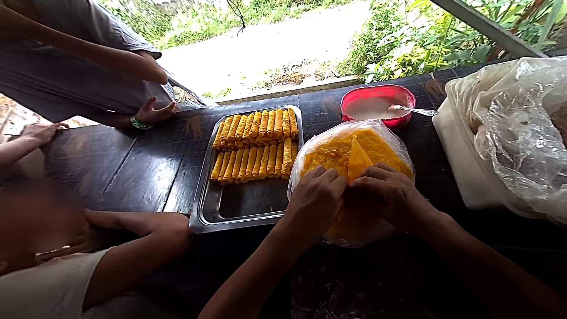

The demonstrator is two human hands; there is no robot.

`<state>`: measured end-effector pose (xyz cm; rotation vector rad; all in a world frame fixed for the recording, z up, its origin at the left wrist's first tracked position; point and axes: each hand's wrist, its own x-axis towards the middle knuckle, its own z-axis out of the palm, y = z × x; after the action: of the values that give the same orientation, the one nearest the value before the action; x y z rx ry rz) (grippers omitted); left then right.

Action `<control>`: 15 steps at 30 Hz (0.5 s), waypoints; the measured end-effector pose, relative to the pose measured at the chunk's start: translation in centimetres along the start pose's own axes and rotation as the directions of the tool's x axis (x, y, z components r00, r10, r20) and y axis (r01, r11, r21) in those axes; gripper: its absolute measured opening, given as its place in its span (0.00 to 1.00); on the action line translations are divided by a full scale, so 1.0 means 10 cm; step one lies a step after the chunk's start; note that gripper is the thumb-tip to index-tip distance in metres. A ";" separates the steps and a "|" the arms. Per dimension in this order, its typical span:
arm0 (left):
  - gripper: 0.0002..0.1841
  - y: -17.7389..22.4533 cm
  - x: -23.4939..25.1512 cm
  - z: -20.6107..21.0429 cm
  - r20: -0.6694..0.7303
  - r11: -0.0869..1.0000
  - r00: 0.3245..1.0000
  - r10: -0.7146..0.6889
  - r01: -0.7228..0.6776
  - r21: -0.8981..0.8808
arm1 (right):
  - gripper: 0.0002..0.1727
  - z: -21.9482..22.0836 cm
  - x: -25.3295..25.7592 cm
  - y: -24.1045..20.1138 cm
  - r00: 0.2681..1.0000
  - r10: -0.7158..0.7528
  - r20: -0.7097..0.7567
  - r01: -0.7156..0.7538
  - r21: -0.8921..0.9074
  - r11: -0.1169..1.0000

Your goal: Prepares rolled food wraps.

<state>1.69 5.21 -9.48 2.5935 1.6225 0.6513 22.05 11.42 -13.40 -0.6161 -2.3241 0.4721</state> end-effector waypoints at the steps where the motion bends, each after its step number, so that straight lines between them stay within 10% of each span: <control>1: 0.09 -0.02 -0.03 0.01 -0.021 1.000 1.000 0.004 -0.004 -0.011 | 0.12 -0.01 -0.01 0.01 1.000 -0.002 0.009 0.002 -0.005 1.000; 6: 0.15 -0.16 -0.33 -0.02 -0.160 1.000 0.987 0.011 -0.009 0.016 | 0.28 -0.15 -0.04 0.00 0.992 -0.049 0.112 0.056 -0.057 0.997; 15: 0.10 -0.16 -0.52 0.06 -0.339 0.992 0.940 -0.020 0.060 0.109 | 0.26 -0.12 0.05 -0.13 0.967 -0.121 0.224 0.174 -0.237 0.956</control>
<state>-1.41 1.61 -12.13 2.6341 1.8497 1.0823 22.19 10.86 -11.68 -0.5252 -2.6329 0.1738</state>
